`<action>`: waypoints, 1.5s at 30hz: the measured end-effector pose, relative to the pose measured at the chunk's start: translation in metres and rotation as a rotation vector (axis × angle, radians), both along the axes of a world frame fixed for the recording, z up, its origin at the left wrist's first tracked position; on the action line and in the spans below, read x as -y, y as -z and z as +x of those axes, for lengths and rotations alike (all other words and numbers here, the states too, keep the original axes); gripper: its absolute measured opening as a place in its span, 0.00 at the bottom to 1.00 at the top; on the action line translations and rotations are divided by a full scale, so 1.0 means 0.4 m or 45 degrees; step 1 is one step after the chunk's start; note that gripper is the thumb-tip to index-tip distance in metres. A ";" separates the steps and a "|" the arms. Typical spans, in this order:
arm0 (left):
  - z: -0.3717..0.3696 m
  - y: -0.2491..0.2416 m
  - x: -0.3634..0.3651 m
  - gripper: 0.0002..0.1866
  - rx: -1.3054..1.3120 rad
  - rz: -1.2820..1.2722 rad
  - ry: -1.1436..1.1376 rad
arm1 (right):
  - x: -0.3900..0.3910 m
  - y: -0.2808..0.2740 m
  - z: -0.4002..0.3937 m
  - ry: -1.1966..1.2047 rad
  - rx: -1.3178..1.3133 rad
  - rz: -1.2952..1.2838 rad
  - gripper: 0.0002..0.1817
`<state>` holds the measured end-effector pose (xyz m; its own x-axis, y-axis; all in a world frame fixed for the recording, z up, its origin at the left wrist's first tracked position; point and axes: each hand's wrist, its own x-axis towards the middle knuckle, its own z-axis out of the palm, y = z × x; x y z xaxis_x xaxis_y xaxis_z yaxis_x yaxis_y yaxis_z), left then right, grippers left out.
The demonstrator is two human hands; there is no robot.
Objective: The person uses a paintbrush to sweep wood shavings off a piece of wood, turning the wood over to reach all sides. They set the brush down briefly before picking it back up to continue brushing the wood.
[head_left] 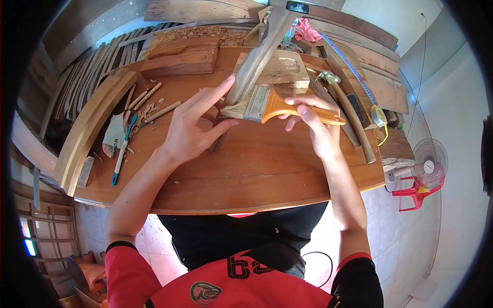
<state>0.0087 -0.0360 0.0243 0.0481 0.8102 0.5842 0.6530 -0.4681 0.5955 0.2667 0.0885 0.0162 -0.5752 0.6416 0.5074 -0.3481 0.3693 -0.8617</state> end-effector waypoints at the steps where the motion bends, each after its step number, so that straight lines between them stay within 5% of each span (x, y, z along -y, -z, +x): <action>1: 0.002 -0.003 0.000 0.45 0.004 0.025 0.013 | 0.001 -0.001 -0.001 0.010 -0.002 -0.006 0.13; 16: 0.011 -0.010 0.001 0.40 0.054 0.060 0.110 | -0.011 -0.010 0.013 0.108 -0.399 -0.075 0.28; 25: -0.014 -0.005 -0.009 0.41 0.079 0.073 0.018 | 0.022 -0.006 -0.015 0.069 0.007 -0.005 0.11; 33: -0.005 0.000 -0.006 0.40 0.354 -0.022 0.002 | 0.012 0.002 -0.012 0.049 0.084 0.010 0.11; 45: 0.002 -0.041 0.007 0.47 0.278 -0.262 0.151 | 0.013 -0.008 -0.002 0.125 -0.020 0.027 0.17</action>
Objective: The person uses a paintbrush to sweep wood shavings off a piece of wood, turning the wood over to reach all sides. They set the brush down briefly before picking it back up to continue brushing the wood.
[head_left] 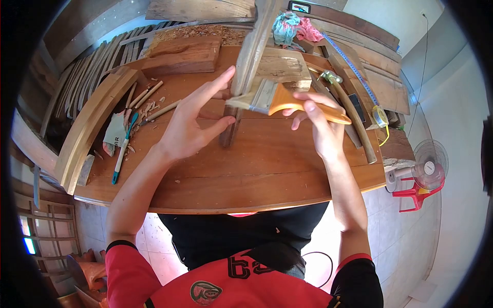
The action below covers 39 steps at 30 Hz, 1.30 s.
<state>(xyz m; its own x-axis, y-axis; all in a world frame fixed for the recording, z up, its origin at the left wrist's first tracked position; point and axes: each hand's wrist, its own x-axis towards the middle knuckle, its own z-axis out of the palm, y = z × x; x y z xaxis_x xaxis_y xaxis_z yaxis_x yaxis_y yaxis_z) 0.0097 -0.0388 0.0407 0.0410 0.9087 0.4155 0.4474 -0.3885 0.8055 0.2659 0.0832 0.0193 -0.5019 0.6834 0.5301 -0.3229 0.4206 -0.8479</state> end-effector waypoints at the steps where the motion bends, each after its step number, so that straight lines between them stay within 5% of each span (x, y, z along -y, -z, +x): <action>1: 0.001 0.002 -0.001 0.47 0.003 0.032 0.005 | 0.000 -0.002 0.001 0.019 -0.022 0.044 0.18; 6: 0.011 0.014 -0.002 0.47 -0.006 0.064 0.021 | -0.015 -0.005 0.006 -0.021 -0.302 0.076 0.21; 15: -0.001 0.009 -0.003 0.48 0.050 0.030 -0.041 | -0.013 -0.015 0.033 0.176 -0.023 0.449 0.17; 17: -0.002 0.010 -0.003 0.48 0.070 0.007 -0.024 | -0.021 -0.025 0.040 0.234 -0.116 0.383 0.15; 22: -0.001 0.014 -0.001 0.46 0.050 -0.007 0.026 | -0.021 -0.027 0.043 -0.187 -0.197 0.165 0.18; 39: 0.001 0.006 0.003 0.46 0.084 -0.066 0.061 | -0.033 -0.029 0.035 0.161 -0.318 0.116 0.27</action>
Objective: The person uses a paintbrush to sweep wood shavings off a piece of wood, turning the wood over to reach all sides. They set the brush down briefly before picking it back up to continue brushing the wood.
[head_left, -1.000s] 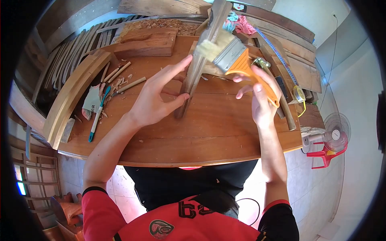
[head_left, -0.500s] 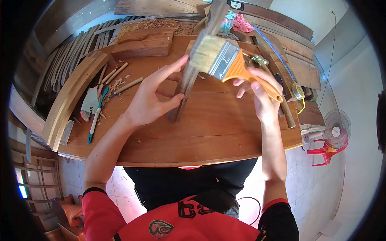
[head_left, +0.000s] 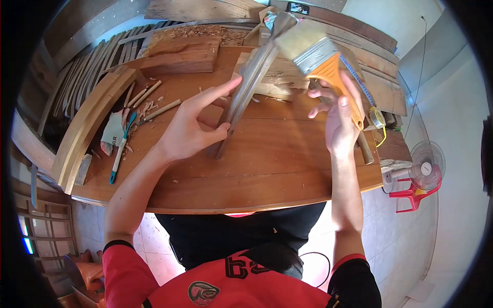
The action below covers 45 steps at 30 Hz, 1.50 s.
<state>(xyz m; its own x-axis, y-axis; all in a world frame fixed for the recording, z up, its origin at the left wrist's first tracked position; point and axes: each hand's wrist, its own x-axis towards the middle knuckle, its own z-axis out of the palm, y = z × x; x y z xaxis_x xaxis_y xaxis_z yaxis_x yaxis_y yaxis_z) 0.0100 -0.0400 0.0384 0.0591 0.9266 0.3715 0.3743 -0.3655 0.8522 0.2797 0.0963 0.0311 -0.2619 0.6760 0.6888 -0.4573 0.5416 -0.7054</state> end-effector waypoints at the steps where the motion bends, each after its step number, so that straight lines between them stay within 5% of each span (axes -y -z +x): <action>1: 0.000 -0.005 0.001 0.46 0.000 -0.040 0.009 | -0.003 0.002 0.005 -0.019 0.078 0.013 0.27; 15: -0.010 -0.009 -0.005 0.46 -0.050 -0.160 0.041 | -0.011 -0.009 0.015 0.171 -0.020 -0.161 0.24; 37: -0.015 -0.003 -0.014 0.47 0.146 -0.121 0.002 | 0.021 0.033 -0.026 -0.086 0.582 -0.132 0.15; 42: -0.016 0.001 -0.014 0.46 0.019 -0.085 -0.013 | 0.015 0.021 -0.011 -0.183 0.346 -0.212 0.16; 45: -0.011 -0.007 -0.006 0.44 -0.035 -0.111 0.026 | -0.008 0.016 0.004 0.000 0.134 -0.097 0.25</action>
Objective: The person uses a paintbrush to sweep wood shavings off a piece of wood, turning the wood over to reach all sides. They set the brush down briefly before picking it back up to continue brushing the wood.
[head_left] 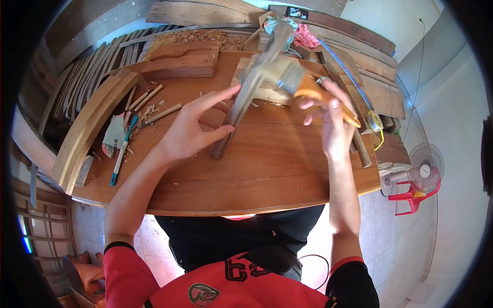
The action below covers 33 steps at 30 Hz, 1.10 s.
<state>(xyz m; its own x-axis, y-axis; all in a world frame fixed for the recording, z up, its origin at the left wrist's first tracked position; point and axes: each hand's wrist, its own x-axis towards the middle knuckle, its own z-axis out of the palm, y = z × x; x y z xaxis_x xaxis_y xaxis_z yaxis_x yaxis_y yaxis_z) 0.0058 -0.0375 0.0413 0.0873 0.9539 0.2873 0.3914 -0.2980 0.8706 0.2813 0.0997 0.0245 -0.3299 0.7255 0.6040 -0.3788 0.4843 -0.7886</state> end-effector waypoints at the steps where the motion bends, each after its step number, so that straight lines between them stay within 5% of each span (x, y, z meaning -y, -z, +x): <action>1: 0.002 0.000 0.001 0.44 -0.008 0.003 0.010 | -0.001 -0.007 0.001 0.067 -0.050 0.047 0.27; 8: 0.010 0.013 -0.001 0.41 -0.001 0.075 0.021 | 0.004 -0.009 -0.005 0.147 -0.087 0.047 0.29; 33: -0.016 0.042 -0.022 0.43 0.085 0.148 -0.097 | 0.031 0.013 -0.028 -0.306 0.396 -0.153 0.18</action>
